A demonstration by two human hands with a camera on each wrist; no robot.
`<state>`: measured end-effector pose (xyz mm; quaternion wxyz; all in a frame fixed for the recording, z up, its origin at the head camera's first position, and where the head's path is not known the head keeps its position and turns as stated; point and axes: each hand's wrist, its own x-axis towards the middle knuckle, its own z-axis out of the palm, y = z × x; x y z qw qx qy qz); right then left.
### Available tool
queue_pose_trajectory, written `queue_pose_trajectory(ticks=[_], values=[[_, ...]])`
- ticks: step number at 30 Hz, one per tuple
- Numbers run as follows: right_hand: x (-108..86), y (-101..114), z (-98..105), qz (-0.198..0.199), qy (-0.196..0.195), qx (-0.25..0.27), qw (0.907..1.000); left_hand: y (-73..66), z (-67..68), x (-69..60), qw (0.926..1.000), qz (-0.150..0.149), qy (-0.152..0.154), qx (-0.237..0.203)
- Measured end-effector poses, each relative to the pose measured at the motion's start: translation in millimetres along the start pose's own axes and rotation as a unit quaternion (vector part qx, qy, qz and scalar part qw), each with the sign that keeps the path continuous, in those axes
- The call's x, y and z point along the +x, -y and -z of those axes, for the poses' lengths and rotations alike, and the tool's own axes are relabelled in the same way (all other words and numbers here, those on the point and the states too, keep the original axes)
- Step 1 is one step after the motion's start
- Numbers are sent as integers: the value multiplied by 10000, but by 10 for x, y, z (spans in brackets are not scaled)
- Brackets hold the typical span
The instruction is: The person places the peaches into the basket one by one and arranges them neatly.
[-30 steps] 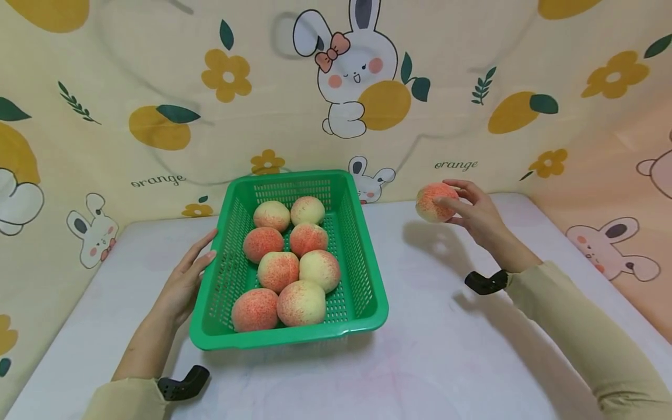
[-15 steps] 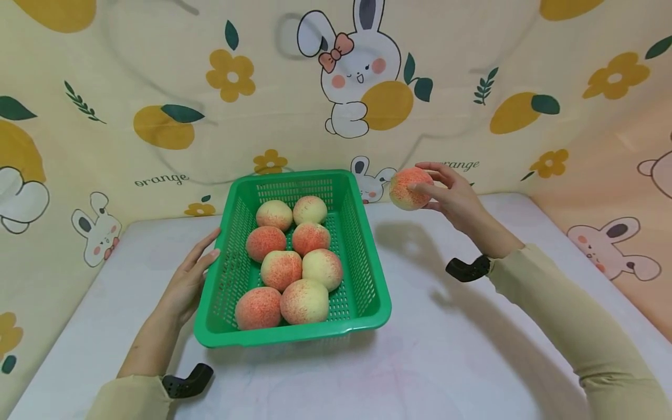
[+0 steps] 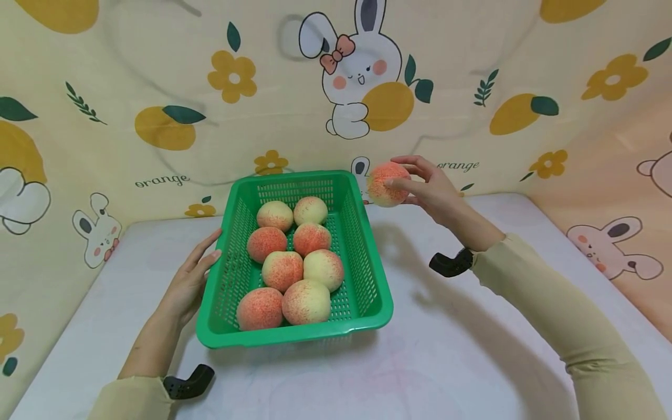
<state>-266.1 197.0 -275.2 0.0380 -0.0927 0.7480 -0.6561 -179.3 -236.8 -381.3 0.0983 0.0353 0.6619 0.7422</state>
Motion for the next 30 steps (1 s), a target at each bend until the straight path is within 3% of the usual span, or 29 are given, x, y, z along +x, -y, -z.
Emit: queue_pose_trajectory(ticks=[6, 11, 18, 30], values=[[34, 63, -133, 29, 231, -314, 9992, 2, 4, -2, 10000, -14, -12, -23], [71, 104, -244, -44, 645, -762, 9950, 10, -6, 1, 10000, -7, 8, -20], [77, 142, -434, -107, 1360, -1403, 9807, 9, -21, 4, 10000, 54, -73, 18], [57, 148, -656, -166, 1930, -1982, 9608, 27, -9, 15, 10000, 11, -69, 61]])
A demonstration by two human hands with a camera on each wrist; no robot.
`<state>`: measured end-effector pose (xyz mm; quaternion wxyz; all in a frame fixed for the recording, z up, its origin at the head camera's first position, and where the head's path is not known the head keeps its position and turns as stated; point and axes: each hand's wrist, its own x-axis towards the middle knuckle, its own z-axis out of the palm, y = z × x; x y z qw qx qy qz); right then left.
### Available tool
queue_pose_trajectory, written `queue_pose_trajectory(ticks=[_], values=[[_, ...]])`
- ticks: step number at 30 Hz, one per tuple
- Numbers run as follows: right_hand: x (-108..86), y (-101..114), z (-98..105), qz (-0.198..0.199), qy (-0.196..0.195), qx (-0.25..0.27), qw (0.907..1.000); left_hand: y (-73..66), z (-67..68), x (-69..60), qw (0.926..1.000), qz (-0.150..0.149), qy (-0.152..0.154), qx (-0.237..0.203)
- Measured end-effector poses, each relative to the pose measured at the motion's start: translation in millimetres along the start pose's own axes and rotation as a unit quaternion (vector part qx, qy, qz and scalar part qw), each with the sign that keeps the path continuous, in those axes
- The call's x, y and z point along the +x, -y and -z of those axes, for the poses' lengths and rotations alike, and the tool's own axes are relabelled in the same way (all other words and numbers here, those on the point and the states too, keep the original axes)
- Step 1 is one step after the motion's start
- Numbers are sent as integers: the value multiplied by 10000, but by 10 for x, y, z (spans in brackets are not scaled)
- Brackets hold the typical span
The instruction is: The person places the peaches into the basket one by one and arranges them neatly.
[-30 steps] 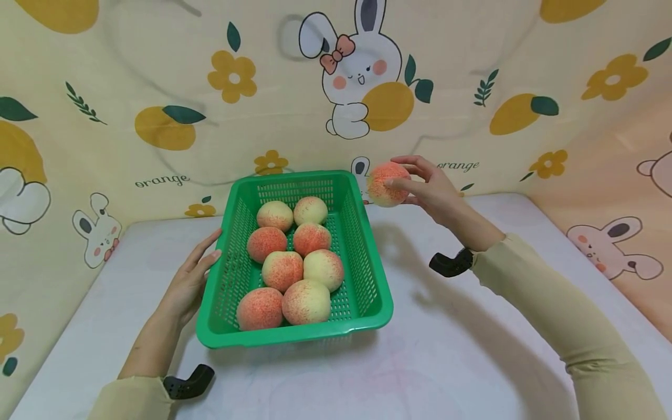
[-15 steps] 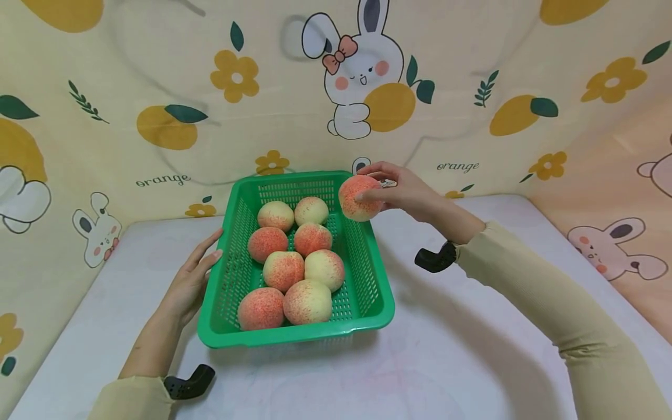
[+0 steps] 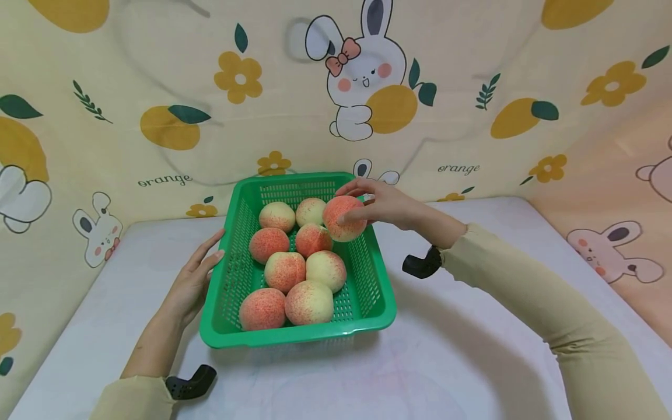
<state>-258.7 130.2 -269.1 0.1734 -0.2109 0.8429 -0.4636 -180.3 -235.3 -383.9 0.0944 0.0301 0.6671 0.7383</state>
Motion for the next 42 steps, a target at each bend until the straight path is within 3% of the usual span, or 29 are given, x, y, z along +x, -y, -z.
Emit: queue_pose_trajectory(ticks=[9, 23, 33, 39, 42], values=[[68, 31, -133, -10, 231, -769, 9968, 4, -35, -10, 10000, 9, 30, 40], [63, 48, -124, -31, 99, -1836, 9829, -10, -12, -22, 10000, 71, 18, -23], [157, -32, -53, -50, 763, -1324, 9882, -25, -30, -15, 9999, 116, -56, 6], [171, -47, -58, 183, 752, -1549, 9849, -20, -35, -7, 9999, 99, -66, 50], [161, -43, -65, 410, 621, -1969, 9776, -15, -23, 6, 9999, 73, -50, 86]])
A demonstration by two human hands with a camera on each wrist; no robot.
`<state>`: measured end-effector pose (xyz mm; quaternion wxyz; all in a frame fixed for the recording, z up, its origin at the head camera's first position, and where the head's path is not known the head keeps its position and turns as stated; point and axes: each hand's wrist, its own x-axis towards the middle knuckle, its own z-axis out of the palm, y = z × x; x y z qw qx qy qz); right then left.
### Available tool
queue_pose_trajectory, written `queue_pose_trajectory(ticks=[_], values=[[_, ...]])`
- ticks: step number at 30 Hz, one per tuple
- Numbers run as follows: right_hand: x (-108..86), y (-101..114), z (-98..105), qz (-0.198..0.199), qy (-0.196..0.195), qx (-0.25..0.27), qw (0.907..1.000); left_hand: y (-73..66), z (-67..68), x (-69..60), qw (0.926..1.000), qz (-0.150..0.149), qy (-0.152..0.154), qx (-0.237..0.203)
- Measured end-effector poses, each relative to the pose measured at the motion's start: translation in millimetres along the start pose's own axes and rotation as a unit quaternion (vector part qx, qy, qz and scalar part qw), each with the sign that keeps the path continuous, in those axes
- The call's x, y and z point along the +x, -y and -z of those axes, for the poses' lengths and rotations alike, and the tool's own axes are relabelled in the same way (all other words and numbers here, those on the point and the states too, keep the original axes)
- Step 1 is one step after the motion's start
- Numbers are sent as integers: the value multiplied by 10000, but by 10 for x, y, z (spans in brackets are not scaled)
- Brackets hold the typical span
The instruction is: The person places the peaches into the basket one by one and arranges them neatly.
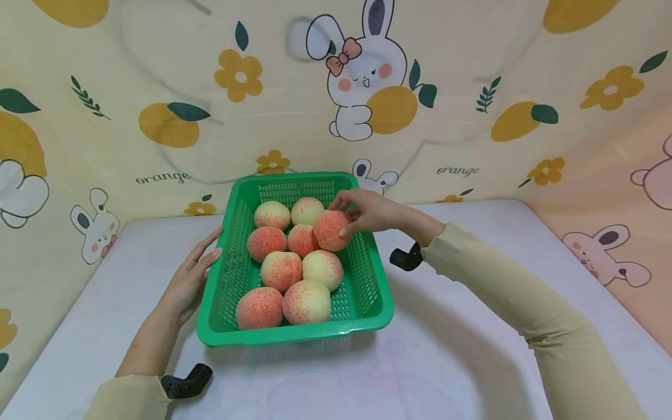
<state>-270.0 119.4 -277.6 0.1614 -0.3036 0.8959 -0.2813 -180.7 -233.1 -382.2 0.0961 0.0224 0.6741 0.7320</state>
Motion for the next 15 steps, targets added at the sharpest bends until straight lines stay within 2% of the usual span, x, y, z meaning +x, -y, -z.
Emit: queue_pose_trajectory(ticks=[3, 6, 11, 15], values=[[-29, 5, 0, 73, -131, -562, 9983, -9, -5, 4, 10000, -27, 18, 59], [-53, -2, 4, 72, -185, -807, 9965, -21, -9, 8, 9999, -7, 3, 106], [-55, -30, -3, 110, -248, -683, 9973, -36, -3, 10, 9999, 8, 22, 167], [-64, -67, -17, 173, -86, -542, 9983, -26, -3, -8, 9998, 22, 60, 167]])
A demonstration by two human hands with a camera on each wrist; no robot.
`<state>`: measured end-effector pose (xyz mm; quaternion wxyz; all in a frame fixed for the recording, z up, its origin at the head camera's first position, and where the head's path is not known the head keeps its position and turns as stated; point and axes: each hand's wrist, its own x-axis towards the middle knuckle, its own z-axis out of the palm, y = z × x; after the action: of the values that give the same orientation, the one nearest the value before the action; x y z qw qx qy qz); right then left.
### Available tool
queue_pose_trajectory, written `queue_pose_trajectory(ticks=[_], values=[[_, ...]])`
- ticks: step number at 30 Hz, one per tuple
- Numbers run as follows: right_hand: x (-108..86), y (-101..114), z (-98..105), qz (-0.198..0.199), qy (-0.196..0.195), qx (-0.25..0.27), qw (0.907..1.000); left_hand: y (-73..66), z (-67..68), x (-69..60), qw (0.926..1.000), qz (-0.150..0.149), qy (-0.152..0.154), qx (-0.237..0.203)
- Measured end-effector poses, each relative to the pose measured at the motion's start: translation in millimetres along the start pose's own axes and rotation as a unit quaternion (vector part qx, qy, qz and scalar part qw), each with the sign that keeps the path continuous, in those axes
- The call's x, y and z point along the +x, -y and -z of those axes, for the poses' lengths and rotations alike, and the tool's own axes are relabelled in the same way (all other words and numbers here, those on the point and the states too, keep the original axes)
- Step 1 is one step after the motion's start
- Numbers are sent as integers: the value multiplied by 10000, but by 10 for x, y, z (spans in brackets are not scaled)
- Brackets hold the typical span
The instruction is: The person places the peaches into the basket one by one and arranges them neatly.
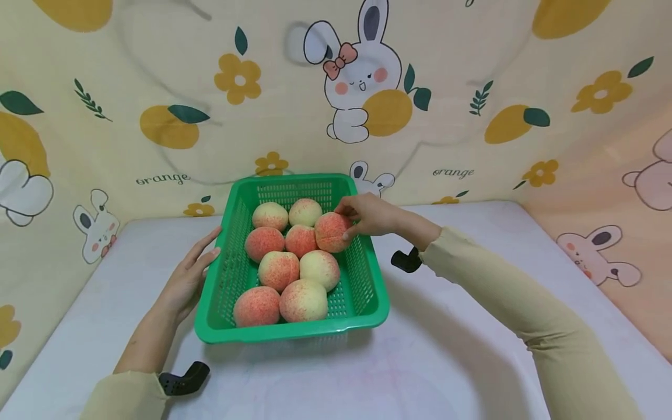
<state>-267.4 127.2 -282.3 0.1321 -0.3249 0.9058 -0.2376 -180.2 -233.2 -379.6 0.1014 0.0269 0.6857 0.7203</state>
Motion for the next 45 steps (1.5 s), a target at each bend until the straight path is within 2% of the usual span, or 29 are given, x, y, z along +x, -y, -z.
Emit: queue_pose_trajectory(ticks=[3, 5, 8, 13, 19, 23, 27, 30, 34, 36, 38, 41, 45], values=[[-33, -79, -3, -46, 78, 625, 9980, -6, 6, -5, 10000, 75, 11, 24], [-63, -164, -14, -104, 60, 1242, 9922, -16, 9, -4, 9999, 112, -6, 122], [-115, -282, -41, -161, -53, 2179, 9758, -43, 22, -8, 9988, 123, -82, 473], [-198, -406, -80, -82, -248, 3098, 9504, -111, 36, -26, 9912, 2, -217, 1304], [-292, -414, -99, 16, -396, 3573, 9332, -208, 39, -29, 9756, -234, -690, 2072], [-342, -406, -121, 11, -578, 3661, 9288, -255, 29, -17, 9647, -406, -1002, 2401], [-388, -437, -141, -4, -868, 3644, 9272, -288, 11, 8, 9607, -490, -1328, 2389], [-443, -446, -135, 4, -1174, 3443, 9315, -320, -25, 37, 9545, -431, -1643, 2453], [-524, -426, -143, 122, -1691, 2502, 9532, -328, -98, 50, 9319, -471, -2175, 2865], [-564, -419, -163, 251, -1984, 1860, 9620, -321, -128, 51, 9190, -660, -2417, 3045], [-605, -408, -186, 517, -2311, 1169, 9645, -310, -145, 50, 9079, -948, -2542, 3194], [-669, -397, -217, 993, -2723, 35, 9571, -298, -152, 45, 8879, -1383, -2606, 3529], [-741, -397, -243, 1409, -3035, -1254, 9340, -294, -147, 43, 8510, -1827, -2555, 4210]])
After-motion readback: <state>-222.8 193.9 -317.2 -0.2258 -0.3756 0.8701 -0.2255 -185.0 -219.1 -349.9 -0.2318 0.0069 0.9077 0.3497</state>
